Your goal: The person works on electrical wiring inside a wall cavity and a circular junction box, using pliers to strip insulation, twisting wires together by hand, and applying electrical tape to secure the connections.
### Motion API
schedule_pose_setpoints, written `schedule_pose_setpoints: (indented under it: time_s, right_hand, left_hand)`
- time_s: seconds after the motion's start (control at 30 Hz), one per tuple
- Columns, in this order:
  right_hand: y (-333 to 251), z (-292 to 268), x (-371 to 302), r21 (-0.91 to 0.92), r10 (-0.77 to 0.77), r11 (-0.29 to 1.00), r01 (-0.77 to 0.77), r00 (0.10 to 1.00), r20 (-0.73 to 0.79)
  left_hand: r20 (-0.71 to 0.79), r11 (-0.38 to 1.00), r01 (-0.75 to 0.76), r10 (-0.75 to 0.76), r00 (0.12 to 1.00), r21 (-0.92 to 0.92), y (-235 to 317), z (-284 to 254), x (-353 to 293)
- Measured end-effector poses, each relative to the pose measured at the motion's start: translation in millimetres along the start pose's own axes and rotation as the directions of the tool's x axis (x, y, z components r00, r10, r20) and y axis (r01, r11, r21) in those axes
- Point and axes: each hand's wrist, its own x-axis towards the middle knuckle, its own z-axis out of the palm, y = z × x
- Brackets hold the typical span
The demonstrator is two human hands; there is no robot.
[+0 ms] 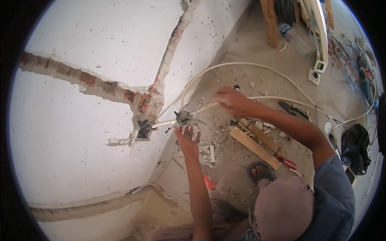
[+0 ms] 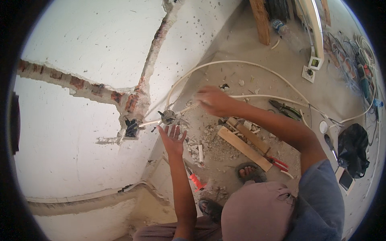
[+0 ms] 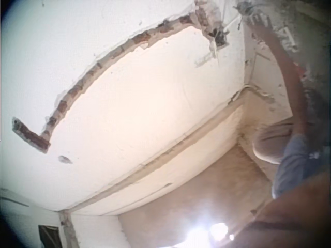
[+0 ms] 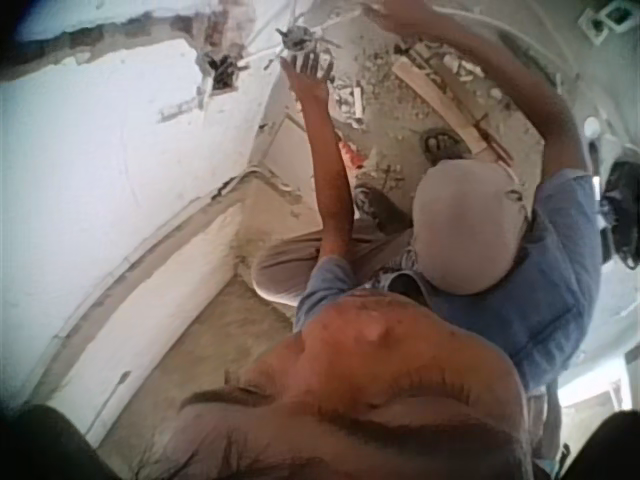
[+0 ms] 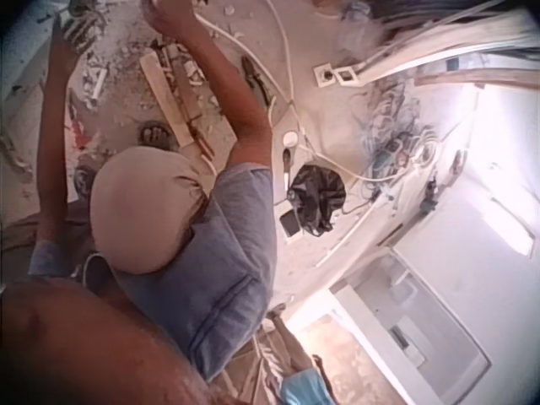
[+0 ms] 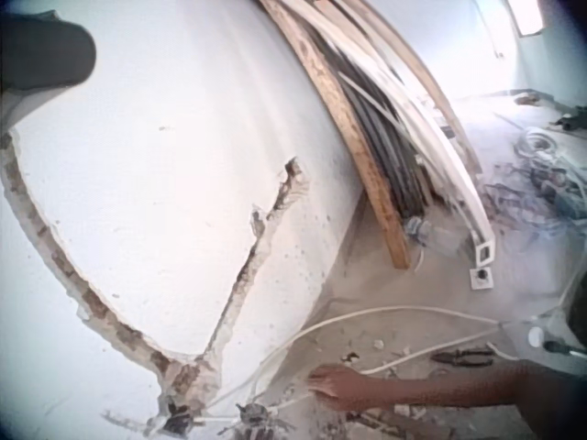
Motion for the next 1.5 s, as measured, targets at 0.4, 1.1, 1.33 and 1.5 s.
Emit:
schedule_pose_setpoints:
  time_s: [0.4,1.1,1.33,1.5]
  right_hand:
    - [39.5,68.5,169.8,-0.113,-0.385,0.847,0.520,0.745,0.545]
    - [-2.6,74.7,121.5,0.093,0.452,0.753,-0.651,0.615,0.646]
    - [-3.2,94.4,126.3,0.132,0.493,0.503,-0.854,0.409,0.768]
    - [-9.1,92.5,130.6,0.092,0.497,0.451,-0.888,0.335,0.801]
  left_hand:
    - [0.059,0.940,0.195,-0.186,0.981,-0.280,30.2,34.9,49.1]
    - [0.143,0.966,0.220,-0.200,0.969,-0.139,36.2,20.0,45.3]
    - [0.159,0.995,0.095,-0.095,0.983,0.006,28.7,0.1,52.5]
    - [0.204,0.998,0.057,-0.050,0.978,-0.030,28.1,-7.1,47.3]
